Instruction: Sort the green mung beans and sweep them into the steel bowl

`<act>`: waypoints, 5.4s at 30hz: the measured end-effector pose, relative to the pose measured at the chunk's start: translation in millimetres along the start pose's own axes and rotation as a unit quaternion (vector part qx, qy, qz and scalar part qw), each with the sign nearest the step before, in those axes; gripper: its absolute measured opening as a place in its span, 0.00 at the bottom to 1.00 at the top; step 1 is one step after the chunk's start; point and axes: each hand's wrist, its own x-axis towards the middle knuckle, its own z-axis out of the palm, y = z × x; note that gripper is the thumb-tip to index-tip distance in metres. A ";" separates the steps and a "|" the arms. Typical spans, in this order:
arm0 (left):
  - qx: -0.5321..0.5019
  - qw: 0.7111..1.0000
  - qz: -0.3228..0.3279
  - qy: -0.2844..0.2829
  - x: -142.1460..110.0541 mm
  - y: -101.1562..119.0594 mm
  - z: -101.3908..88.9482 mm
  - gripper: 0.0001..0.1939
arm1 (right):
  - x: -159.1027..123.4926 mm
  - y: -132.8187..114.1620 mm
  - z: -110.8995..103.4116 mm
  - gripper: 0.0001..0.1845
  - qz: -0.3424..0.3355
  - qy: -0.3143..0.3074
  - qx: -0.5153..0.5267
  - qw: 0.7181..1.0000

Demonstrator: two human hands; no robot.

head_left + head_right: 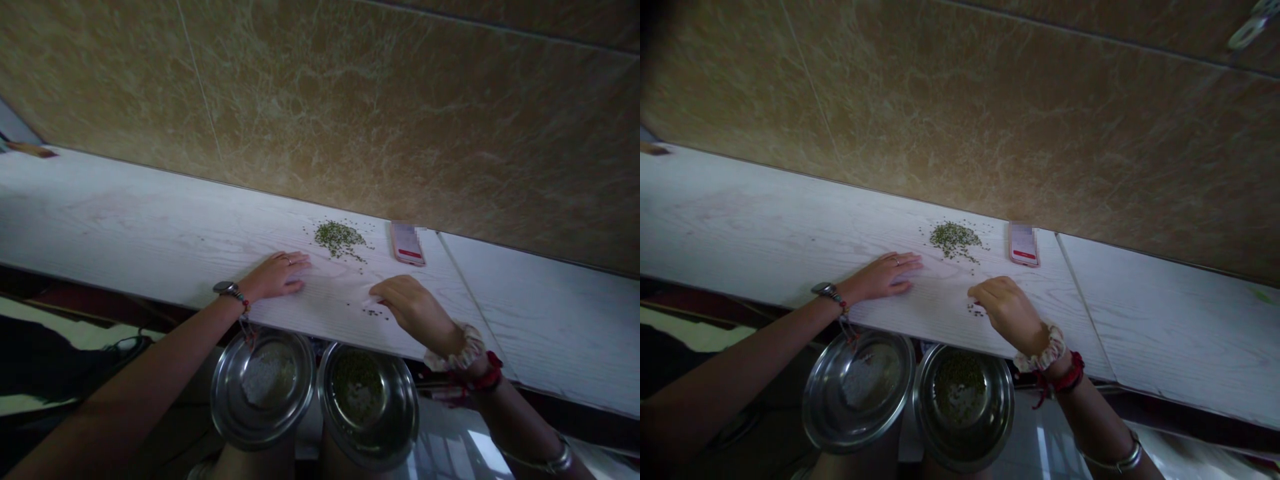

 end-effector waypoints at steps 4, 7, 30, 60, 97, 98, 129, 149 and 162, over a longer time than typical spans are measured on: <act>0.002 1.000 0.001 0.005 -0.5 0.1 0.1 0.23 | -7.3 0.0 -10.2 0.14 0.003 -0.034 0.024 0.999; 0.004 1.000 0.004 0.010 -0.8 -0.2 0.2 0.23 | -10.6 1.5 -15.4 0.14 0.004 -0.053 0.037 0.998; 0.015 0.984 0.173 -0.033 5.9 11.8 -18.2 0.17 | -29.3 -11.6 -23.9 0.13 0.035 0.005 -0.089 0.995; -0.021 0.993 0.089 -0.076 -3.7 22.6 -6.9 0.27 | -35.2 -31.0 -24.3 0.13 0.055 -0.006 -0.125 0.991; -0.022 0.994 0.057 -0.096 -2.1 26.7 -11.2 0.26 | -11.1 -12.0 -5.4 0.11 -0.024 0.016 0.061 0.998; -0.021 0.994 0.059 -0.094 -2.3 26.5 -10.9 0.26 | -12.5 -10.1 -6.5 0.11 -0.027 0.007 0.067 0.997; -0.020 0.994 0.071 -0.083 -2.6 23.2 -6.1 0.26 | -45.2 -23.0 -41.8 0.18 0.050 -0.023 -0.179 0.982; -0.035 0.997 0.033 -0.068 -3.3 26.9 -9.3 0.32 | -34.7 -12.6 -36.9 0.16 0.086 0.016 -0.144 0.986; -0.011 0.998 0.038 -0.049 -3.4 21.0 -3.5 0.28 | -19.9 38.1 12.7 0.12 0.156 0.015 -0.218 0.963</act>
